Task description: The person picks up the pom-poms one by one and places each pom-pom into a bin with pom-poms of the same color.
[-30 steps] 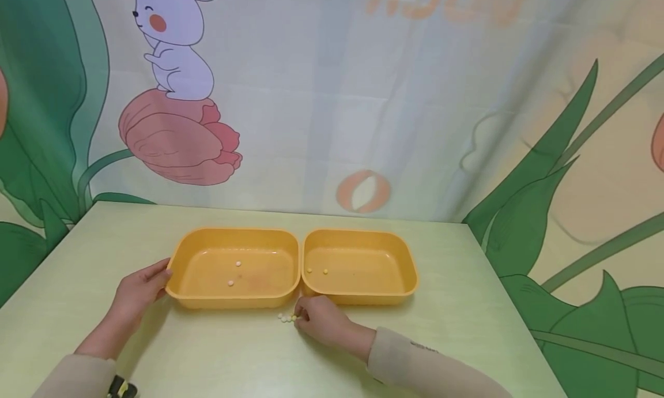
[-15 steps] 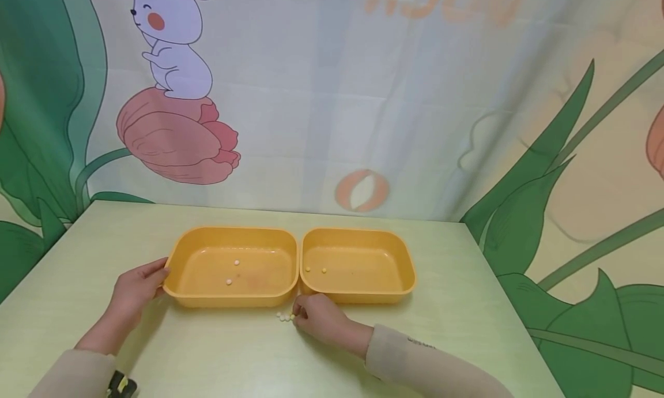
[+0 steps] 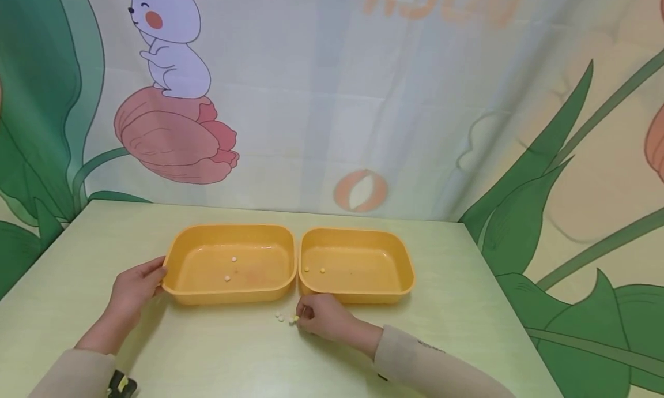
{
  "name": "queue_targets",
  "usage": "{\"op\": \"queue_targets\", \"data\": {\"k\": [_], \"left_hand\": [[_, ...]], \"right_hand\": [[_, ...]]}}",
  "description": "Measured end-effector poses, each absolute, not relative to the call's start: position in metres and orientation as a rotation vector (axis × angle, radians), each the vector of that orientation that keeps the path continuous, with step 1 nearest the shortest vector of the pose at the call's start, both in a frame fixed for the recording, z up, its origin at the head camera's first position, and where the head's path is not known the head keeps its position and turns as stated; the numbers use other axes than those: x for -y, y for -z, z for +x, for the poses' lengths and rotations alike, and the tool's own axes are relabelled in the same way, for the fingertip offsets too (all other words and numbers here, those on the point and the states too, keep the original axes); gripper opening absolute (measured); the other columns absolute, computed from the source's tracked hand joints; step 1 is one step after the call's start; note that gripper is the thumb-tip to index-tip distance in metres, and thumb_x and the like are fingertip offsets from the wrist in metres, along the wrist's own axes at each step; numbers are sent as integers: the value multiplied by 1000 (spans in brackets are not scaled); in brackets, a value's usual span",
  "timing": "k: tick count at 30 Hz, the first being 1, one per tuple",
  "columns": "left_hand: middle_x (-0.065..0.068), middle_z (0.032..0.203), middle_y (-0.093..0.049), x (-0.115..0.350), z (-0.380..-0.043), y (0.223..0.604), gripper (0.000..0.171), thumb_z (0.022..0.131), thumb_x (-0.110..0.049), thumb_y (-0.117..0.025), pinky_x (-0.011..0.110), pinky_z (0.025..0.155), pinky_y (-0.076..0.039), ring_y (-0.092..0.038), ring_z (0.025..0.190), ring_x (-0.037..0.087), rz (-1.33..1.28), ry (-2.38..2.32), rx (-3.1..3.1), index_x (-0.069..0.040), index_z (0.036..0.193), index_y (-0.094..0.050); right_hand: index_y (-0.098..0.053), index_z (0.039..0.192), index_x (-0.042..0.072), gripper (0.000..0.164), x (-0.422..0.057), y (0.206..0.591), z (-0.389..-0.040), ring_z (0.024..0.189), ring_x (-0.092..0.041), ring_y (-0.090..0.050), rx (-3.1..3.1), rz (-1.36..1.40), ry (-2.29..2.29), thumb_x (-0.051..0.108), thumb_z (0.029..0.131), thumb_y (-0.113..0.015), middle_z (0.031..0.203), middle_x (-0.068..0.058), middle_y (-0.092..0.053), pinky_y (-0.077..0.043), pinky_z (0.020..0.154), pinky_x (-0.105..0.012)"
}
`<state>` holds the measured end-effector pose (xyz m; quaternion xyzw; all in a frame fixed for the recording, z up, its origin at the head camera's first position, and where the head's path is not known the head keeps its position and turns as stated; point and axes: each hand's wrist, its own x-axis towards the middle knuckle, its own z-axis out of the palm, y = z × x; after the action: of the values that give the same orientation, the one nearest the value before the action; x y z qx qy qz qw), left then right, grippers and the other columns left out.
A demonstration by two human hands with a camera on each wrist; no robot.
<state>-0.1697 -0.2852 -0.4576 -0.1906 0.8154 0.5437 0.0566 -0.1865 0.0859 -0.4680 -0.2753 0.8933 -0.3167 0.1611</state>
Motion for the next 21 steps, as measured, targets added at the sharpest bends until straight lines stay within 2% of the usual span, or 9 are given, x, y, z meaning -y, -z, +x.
{"op": "queue_targets", "data": {"k": [2, 5, 8, 9, 11, 14, 17, 19, 21], "left_hand": [[30, 163, -31, 286, -170, 458, 56, 111, -25, -37, 6, 72, -58, -54, 130, 34, -572, -1642, -2477, 5, 157, -29], [30, 162, -31, 288, -170, 458, 56, 111, -25, -37, 8, 74, -59, -61, 120, 26, -559, -1627, -2483, 5, 157, -29], [30, 162, -33, 290, -171, 457, 56, 111, -26, -38, 9, 75, -60, -64, 105, 10, -554, -1616, -2489, 4, 157, -30], [30, 162, -33, 290, -171, 458, 56, 111, -26, -38, 10, 76, -60, -64, 106, 11, -550, -1614, -2488, 4, 157, -30], [30, 162, -33, 289, -171, 457, 56, 111, -26, -38, 10, 76, -61, -61, 120, 25, -548, -1608, -2491, 4, 157, -30], [30, 161, -33, 290, -170, 457, 56, 111, -27, -38, 12, 77, -61, -58, 125, 29, -536, -1605, -2498, 4, 157, -30], [30, 161, -33, 291, -169, 457, 56, 111, -27, -38, 10, 77, -60, -64, 105, 6, -522, -1624, -2491, 4, 157, -30], [31, 161, -34, 291, -168, 458, 57, 111, -27, -39, 8, 75, -59, -58, 91, -10, -510, -1638, -2488, 4, 157, -31], [31, 161, -33, 291, -168, 458, 57, 110, -26, -39, 7, 75, -58, -51, 85, -19, -505, -1649, -2483, 5, 157, -30]], "right_hand": [[-68, 87, 4, 6, -85, 468, -187, 60, 1, -46, -2556, -803, 895, -2, 85, -70, 70, 5, -59, -41, 54, -11], [-67, 86, 5, 8, -84, 469, -187, 62, 0, -45, -2569, -831, 863, -2, 83, -71, 69, 6, -56, -40, 56, -11], [-69, 89, 5, 10, -82, 469, -187, 63, 0, -44, -2574, -834, 821, -1, 83, -74, 69, 7, -54, -40, 58, -12], [-69, 90, 5, 11, -81, 469, -187, 63, 0, -45, -2573, -831, 811, 0, 83, -75, 68, 8, -54, -41, 59, -12], [-70, 93, 5, 12, -80, 469, -186, 63, 0, -45, -2567, -822, 797, 1, 83, -76, 68, 8, -53, -41, 59, -12], [-71, 95, 6, 11, -78, 470, -186, 62, 1, -44, -2559, -828, 797, 4, 86, -77, 68, 8, -53, -40, 59, -12], [-71, 94, 6, 7, -77, 472, -187, 62, 1, -44, -2558, -845, 802, 6, 88, -76, 68, 9, -52, -40, 59, -12], [-71, 91, 7, 5, -77, 473, -188, 63, 1, -44, -2562, -856, 802, 6, 88, -75, 68, 9, -52, -40, 59, -12], [-69, 88, 7, 6, -76, 473, -188, 64, 1, -44, -2574, -865, 798, 4, 87, -73, 69, 9, -52, -40, 60, -12]]}}
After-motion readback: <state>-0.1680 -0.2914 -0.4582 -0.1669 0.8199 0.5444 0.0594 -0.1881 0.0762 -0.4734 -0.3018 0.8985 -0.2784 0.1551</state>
